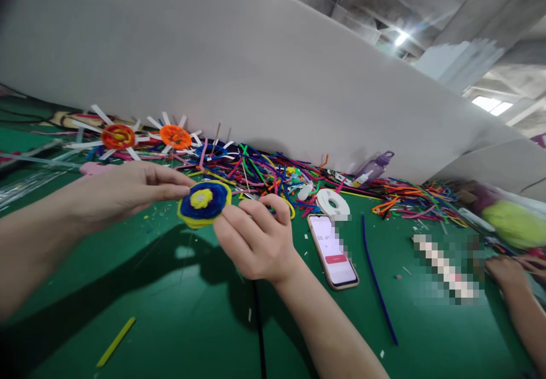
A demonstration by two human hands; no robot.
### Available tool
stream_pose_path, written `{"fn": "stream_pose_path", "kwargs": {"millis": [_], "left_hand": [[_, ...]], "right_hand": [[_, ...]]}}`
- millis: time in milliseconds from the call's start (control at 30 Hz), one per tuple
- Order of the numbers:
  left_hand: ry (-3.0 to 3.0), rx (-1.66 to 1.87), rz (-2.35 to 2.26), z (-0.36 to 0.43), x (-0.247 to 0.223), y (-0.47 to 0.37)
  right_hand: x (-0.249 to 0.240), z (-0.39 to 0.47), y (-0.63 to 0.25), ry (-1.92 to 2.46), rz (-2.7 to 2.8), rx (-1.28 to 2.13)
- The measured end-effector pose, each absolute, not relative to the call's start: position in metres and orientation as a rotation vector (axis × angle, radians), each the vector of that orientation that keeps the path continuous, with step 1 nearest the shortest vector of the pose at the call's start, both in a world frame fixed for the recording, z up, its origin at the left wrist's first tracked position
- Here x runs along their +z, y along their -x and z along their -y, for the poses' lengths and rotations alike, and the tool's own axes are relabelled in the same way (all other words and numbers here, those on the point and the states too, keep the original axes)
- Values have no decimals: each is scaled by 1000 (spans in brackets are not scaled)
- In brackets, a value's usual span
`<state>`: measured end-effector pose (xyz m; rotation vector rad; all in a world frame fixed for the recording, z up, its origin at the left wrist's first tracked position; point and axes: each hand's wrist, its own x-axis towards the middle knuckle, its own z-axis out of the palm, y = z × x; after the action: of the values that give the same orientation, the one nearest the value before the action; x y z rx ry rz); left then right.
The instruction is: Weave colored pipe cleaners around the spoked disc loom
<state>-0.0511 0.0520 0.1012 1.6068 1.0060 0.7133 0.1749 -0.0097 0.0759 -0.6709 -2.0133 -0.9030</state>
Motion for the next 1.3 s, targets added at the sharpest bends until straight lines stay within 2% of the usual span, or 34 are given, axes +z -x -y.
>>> {"fn": "stream_pose_path", "kwargs": {"millis": [667, 1300], "left_hand": [[-1480, 819, -1032, -48, 93, 39], [-1462, 819, -1069, -48, 92, 38]], "right_hand": [[80, 12, -173, 595, 2042, -722], [81, 10, -174, 545, 2074, -709]]}}
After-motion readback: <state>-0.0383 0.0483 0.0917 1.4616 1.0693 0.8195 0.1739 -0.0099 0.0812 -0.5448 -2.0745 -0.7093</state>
